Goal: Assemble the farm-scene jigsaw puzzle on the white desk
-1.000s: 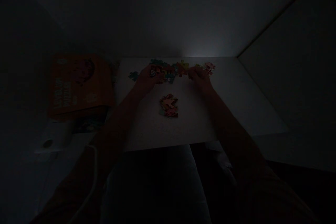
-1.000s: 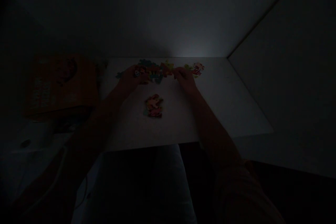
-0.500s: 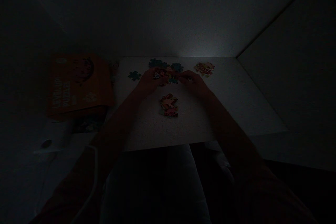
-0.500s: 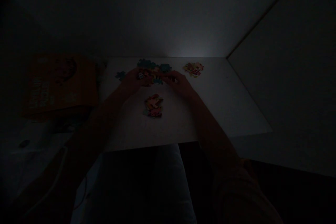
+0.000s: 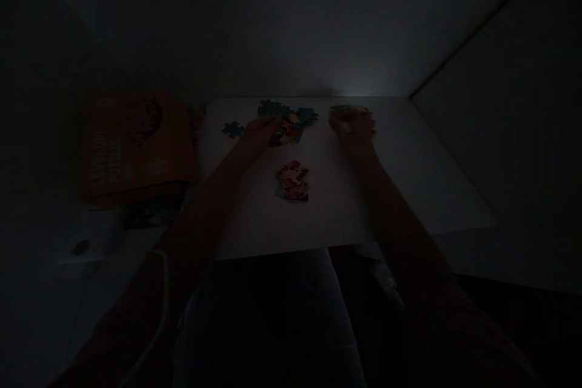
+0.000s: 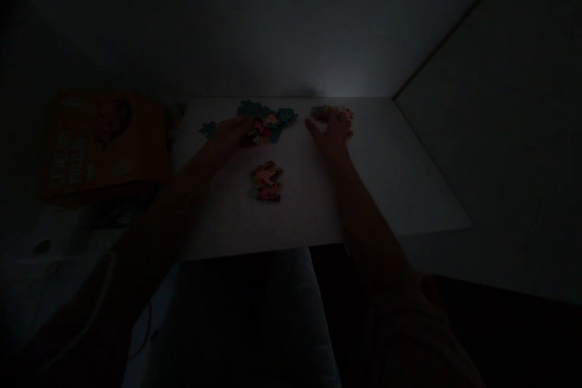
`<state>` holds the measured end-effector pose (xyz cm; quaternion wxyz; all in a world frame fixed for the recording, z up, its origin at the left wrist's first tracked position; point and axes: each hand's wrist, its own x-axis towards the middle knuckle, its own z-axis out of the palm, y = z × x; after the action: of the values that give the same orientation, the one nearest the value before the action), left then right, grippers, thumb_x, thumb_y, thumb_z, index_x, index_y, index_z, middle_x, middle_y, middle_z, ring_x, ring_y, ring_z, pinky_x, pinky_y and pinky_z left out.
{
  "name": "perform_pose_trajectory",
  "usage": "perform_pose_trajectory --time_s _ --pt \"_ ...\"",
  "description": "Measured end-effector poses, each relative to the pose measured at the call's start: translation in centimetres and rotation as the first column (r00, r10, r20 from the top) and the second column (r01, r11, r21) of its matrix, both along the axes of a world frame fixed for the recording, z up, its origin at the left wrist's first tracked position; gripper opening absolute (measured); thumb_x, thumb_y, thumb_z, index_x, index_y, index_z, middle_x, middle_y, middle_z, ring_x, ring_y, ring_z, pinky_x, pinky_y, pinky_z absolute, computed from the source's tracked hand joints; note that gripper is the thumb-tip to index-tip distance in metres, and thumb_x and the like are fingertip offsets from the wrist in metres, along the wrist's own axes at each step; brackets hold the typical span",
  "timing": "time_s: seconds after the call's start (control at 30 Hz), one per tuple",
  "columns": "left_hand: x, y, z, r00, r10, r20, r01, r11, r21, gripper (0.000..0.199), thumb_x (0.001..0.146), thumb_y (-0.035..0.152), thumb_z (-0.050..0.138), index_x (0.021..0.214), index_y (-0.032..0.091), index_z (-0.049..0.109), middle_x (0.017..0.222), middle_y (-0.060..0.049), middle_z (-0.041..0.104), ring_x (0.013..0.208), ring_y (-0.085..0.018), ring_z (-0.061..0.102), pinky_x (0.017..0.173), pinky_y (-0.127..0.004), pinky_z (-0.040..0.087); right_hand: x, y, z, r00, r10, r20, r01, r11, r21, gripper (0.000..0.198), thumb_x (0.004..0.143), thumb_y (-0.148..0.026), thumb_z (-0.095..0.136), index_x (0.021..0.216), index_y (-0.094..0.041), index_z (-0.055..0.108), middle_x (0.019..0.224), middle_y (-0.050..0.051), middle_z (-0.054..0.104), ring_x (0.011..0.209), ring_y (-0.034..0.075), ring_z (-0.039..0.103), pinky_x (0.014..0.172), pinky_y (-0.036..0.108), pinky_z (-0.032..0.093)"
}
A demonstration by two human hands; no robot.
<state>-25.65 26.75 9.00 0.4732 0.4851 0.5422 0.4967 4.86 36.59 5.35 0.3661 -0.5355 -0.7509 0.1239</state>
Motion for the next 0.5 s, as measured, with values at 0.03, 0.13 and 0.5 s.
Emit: perform_pose_trajectory --time_s 0.03,0.13,0.5 --pt "0.1 -0.2 0.3 1.000 0.003 -0.020 -0.003 1.000 0.007 0.026 0.115 0.046 0.073 0.124 0.025 0.085 0.130 -0.010 0.087 0.116 -0.026 0.086 0.100 -0.041 0.074 -0.8 -0.6 0.2 0.994 0.098 -0.040 -0.098 0.995 -0.004 0.065 0.102 -0.087 0.066 0.124 -0.027 0.080 0.141 0.021 0.073 0.136 0.045 0.067 0.119 0.076 0.051" --pt "0.5 -0.8 0.9 0.998 -0.005 -0.055 0.006 1.000 0.023 0.025 0.110 0.043 0.080 0.126 0.025 0.086 0.130 -0.009 0.088 0.112 -0.024 0.086 0.096 -0.036 0.073 -3.0 -2.4 1.2 0.929 0.338 -0.152 -0.350 0.935 -0.061 0.066 0.099 -0.093 0.068 0.113 -0.030 0.083 0.122 0.013 0.079 0.112 0.034 0.071 0.110 0.057 0.059" --pt "-0.6 -0.9 -0.3 0.750 0.172 -0.639 0.000 0.966 0.260 0.039 0.108 0.043 0.081 0.140 0.021 0.082 0.152 -0.017 0.078 0.148 -0.039 0.070 0.135 -0.058 0.050 0.2 -1.0 1.2 0.989 0.119 -0.093 -0.120 0.993 -0.009 0.065 0.105 -0.090 0.063 0.120 -0.029 0.078 0.129 0.018 0.076 0.130 0.040 0.066 0.116 0.065 0.052"
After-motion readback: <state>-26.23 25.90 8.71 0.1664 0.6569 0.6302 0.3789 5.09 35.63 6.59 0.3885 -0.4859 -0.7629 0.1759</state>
